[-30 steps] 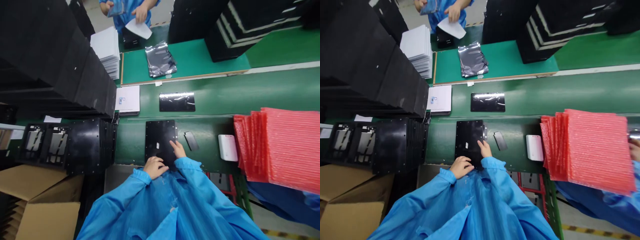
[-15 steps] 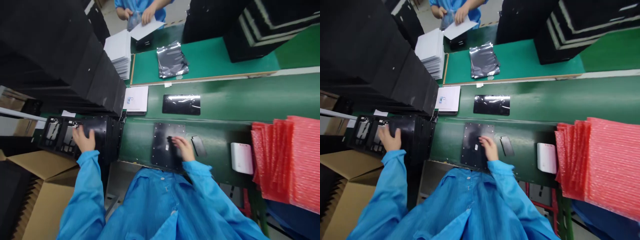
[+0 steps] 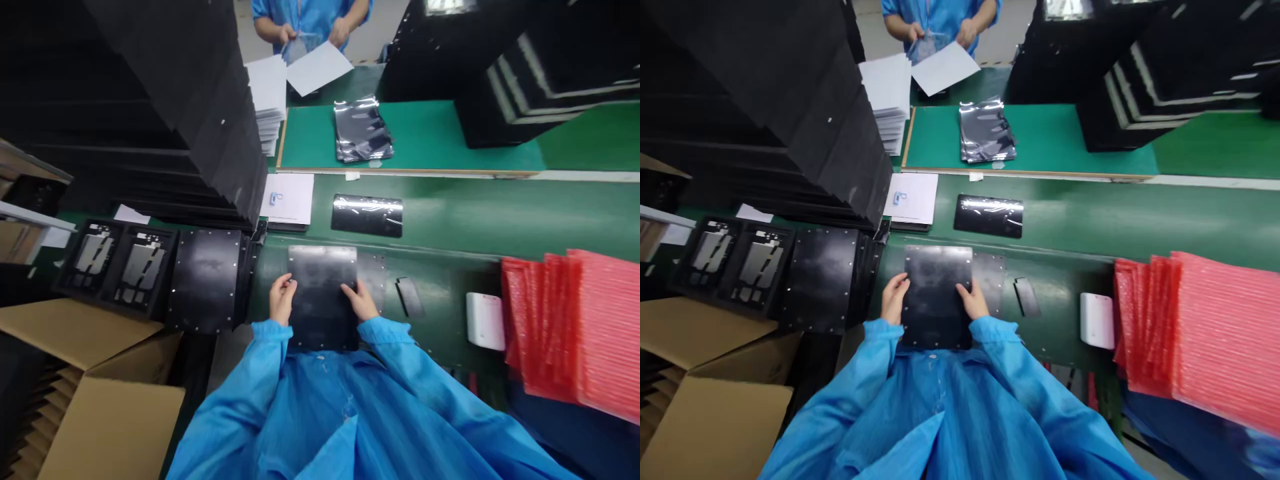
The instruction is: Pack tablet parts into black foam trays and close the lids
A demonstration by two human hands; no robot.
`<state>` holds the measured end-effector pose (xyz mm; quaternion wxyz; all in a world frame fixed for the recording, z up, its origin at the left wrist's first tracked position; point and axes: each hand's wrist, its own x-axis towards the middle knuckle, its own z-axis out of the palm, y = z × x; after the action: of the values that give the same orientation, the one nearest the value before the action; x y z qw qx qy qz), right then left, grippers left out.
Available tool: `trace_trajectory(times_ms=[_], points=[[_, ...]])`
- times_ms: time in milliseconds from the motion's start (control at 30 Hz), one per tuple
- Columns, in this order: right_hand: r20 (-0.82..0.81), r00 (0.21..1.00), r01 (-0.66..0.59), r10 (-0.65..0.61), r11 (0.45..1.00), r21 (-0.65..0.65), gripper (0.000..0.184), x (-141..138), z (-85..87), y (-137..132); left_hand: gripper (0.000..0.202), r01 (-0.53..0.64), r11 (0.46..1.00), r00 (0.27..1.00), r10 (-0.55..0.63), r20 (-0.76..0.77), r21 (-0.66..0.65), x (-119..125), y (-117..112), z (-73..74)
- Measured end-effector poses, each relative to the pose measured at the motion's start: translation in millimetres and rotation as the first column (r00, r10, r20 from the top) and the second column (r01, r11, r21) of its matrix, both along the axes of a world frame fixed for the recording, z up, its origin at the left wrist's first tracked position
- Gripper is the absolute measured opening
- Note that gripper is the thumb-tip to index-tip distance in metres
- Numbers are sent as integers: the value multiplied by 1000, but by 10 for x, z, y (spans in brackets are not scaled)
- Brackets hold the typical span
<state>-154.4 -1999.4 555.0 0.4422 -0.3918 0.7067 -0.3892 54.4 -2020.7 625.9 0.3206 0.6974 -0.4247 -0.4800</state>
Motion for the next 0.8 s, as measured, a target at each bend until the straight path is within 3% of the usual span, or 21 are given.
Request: trace_trajectory(times_ms=[100, 167, 233, 300, 367, 400, 500, 567, 600, 700, 800], points=[[-73, 987, 148, -142, 986, 81, 66, -553, -126, 200, 26, 41, 987, 999, -35, -42, 155, -632, -232, -338], [-56, 986, 163, -160, 984, 70, 69, -772, -152, 281, 24, 101, 984, 995, -97, -32, 149, -874, -324, -420], [-34, 984, 173, -173, 985, 14, 72, -954, -166, 346, 22, 147, 981, 989, -147, -7, 125, -1009, -293, -405], [-120, 968, 220, -221, 975, -20, 77, -1145, -197, 419, 25, 226, 972, 971, -231, 66, 66, -1126, -137, -345], [-311, 920, 252, -238, 968, 7, 84, -1335, -260, 507, 36, 400, 916, 891, -393, 226, 16, -1293, 95, -295], [-415, 885, 246, -214, 969, 26, 84, -1420, -300, 555, 44, 500, 866, 815, -481, 323, 30, -1399, 217, -287], [-604, 795, 84, -50, 996, 28, 64, -1597, -388, 686, 73, 669, 714, 539, -659, 525, 209, -1733, 511, -345], [-637, 757, -152, 147, 987, 48, 50, -1642, -362, 727, 94, 682, 660, 415, -703, 577, 314, -1888, 608, -421], [-636, 724, -274, 267, 958, 90, 48, -1645, -314, 724, 102, 684, 642, 368, -714, 595, 347, -1936, 631, -457], [-634, 531, -514, 562, 809, 286, 48, -1592, -87, 601, 116, 672, 627, 301, -717, 628, 394, -2022, 648, -544], [-624, 355, -607, 696, 680, 412, 42, -1547, 122, 359, 118, 642, 677, 349, -677, 649, 361, -2166, 681, -571]])
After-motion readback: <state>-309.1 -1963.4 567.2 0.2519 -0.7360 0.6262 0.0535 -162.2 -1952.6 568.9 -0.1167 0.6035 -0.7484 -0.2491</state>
